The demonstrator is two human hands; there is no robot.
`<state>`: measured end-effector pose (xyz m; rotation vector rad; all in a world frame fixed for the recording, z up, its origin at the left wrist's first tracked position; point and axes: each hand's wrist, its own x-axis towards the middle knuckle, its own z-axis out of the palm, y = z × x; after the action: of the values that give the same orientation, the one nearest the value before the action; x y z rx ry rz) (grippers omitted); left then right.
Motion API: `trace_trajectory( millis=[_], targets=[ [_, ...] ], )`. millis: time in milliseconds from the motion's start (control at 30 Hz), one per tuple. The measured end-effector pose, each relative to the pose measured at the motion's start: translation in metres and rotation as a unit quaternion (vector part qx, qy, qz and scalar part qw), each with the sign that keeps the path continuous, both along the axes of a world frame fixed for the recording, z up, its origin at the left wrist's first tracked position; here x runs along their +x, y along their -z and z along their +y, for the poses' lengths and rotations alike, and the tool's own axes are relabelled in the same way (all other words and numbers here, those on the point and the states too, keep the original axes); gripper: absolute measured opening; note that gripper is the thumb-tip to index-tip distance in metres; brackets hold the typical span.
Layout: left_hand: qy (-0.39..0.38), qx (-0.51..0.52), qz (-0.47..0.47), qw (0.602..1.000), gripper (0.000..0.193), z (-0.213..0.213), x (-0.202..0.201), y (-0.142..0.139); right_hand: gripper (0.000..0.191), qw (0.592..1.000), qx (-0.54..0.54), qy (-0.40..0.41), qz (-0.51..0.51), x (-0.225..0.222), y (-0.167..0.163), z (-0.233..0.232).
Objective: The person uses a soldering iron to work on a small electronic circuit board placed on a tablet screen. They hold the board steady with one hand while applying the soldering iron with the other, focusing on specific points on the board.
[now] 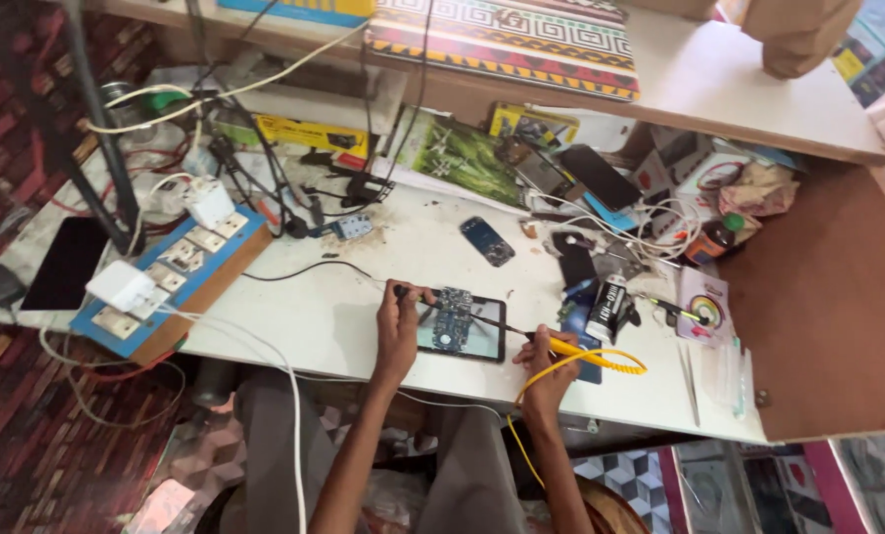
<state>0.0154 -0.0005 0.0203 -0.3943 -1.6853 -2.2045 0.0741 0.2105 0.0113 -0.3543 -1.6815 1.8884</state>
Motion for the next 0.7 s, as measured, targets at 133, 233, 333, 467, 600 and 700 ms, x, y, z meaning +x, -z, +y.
trace_trajectory(
  millis=[133,233,333,467,600,700],
  targets=[
    [-0.003,-0.015,0.014,1.0,0.032,0.001,-0.002,-0.004,0.023,1.0,-0.013,0.01,0.004,-0.001,0.005,0.003],
    [0.009,-0.002,-0.051,0.999,0.03,0.001,-0.002,-0.005,0.022,0.997,-0.066,0.019,0.022,-0.009,0.011,0.009],
    [0.018,0.002,-0.08,0.997,0.028,-0.001,-0.004,-0.006,0.023,0.994,-0.104,0.012,0.035,-0.014,0.017,0.012],
    [0.043,0.028,0.009,0.999,0.029,-0.001,-0.005,-0.003,0.025,0.996,-0.086,-0.003,0.027,-0.013,0.021,0.011],
    [0.02,0.001,-0.036,0.999,0.028,-0.001,-0.007,-0.004,0.024,0.998,-0.062,-0.005,0.02,-0.017,0.012,0.006],
    [0.023,0.013,-0.044,0.999,0.028,-0.001,-0.006,-0.004,0.024,0.999,-0.054,0.001,0.0,-0.015,0.002,0.002]
  ],
)
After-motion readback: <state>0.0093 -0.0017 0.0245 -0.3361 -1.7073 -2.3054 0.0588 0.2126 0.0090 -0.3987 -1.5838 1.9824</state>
